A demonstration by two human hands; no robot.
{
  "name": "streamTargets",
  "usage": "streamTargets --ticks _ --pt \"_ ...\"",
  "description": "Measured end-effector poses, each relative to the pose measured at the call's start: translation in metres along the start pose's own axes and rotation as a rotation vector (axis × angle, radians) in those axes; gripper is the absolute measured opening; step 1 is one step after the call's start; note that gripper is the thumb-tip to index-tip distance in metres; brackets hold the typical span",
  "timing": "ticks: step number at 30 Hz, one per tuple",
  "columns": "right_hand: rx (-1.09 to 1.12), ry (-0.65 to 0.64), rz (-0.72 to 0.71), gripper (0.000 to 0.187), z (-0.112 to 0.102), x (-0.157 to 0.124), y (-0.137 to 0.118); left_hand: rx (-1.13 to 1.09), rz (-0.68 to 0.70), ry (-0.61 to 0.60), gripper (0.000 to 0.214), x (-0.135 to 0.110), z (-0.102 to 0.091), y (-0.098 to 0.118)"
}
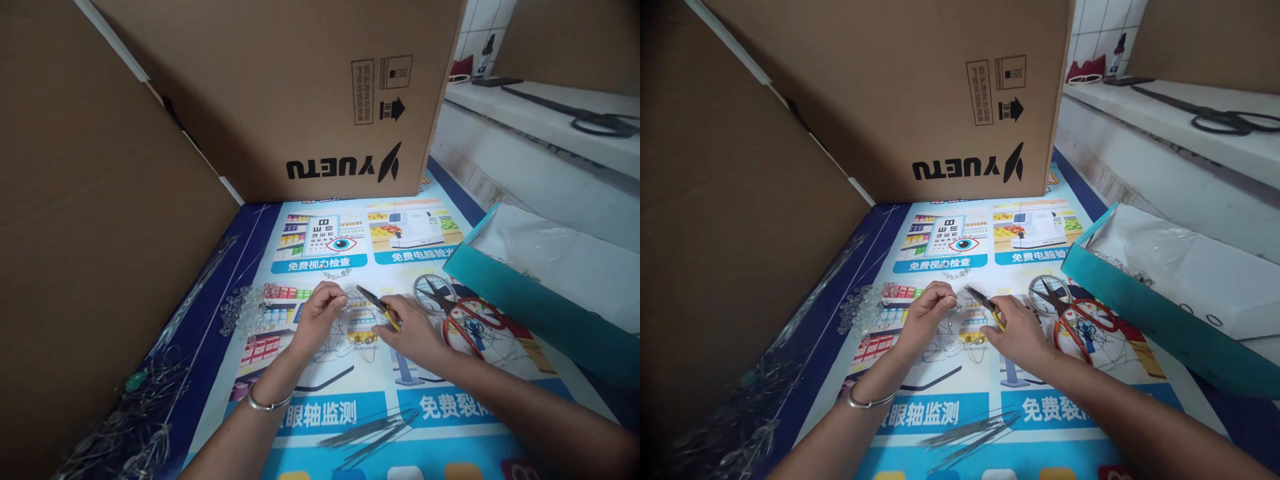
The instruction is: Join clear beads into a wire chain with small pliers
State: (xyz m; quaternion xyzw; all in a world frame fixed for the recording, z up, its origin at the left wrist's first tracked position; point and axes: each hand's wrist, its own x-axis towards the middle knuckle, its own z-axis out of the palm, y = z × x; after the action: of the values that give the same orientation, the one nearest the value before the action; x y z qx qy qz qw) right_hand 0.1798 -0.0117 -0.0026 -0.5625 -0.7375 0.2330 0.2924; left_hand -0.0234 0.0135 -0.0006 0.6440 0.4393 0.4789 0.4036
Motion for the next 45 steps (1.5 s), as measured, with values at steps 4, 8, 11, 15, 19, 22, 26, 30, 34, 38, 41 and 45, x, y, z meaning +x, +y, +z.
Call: streamTargets --ticks 4,8,11,15,19,22,26,30,34,38,41,45 --pt "0.108 0.005 0.032 0.03 0.004 0.003 0.001 -0.05 -0.046 -0.002 0.013 -0.001 0.002 0.001" --pt "0.166 0.053 0.057 0.031 0.006 0.007 0.006 -0.07 -0.082 -0.038 0.014 -0.002 0.003 0.001" --pt "0.178 0.062 0.066 0.033 0.007 0.009 0.007 -0.05 -0.081 -0.045 0.013 -0.003 0.005 -0.001" --pt "0.186 0.074 0.033 0.032 0.008 0.009 0.003 0.009 -0.03 -0.026 0.012 -0.004 0.008 -0.002" --pt "0.169 0.117 -0.08 0.03 0.008 0.009 -0.001 0.072 0.052 -0.033 0.01 -0.004 0.012 -0.002" --pt "0.163 0.119 -0.154 0.029 0.009 0.008 -0.002 0.1 0.058 -0.017 0.009 -0.005 0.015 0.0" --pt "0.177 0.096 -0.175 0.03 0.009 0.008 0.002 0.096 0.007 0.013 0.008 -0.005 0.015 0.002" --pt "0.186 0.099 -0.167 0.031 0.01 0.007 0.004 0.034 -0.039 0.047 0.01 -0.005 0.014 0.0" --pt "0.195 0.1 -0.157 0.032 0.009 0.006 0.004 -0.017 -0.068 0.067 0.011 -0.005 0.012 -0.001" --pt "0.167 0.096 -0.157 0.028 0.003 0.005 0.003 -0.025 -0.046 0.107 0.012 -0.005 0.011 0.001" --pt "0.111 0.044 -0.171 0.026 -0.007 0.005 0.005 -0.016 -0.018 0.13 0.011 -0.004 0.01 0.003" --pt "-0.023 -0.05 -0.216 0.028 -0.023 0.007 0.01 0.003 0.027 0.13 0.011 -0.004 0.009 0.005"
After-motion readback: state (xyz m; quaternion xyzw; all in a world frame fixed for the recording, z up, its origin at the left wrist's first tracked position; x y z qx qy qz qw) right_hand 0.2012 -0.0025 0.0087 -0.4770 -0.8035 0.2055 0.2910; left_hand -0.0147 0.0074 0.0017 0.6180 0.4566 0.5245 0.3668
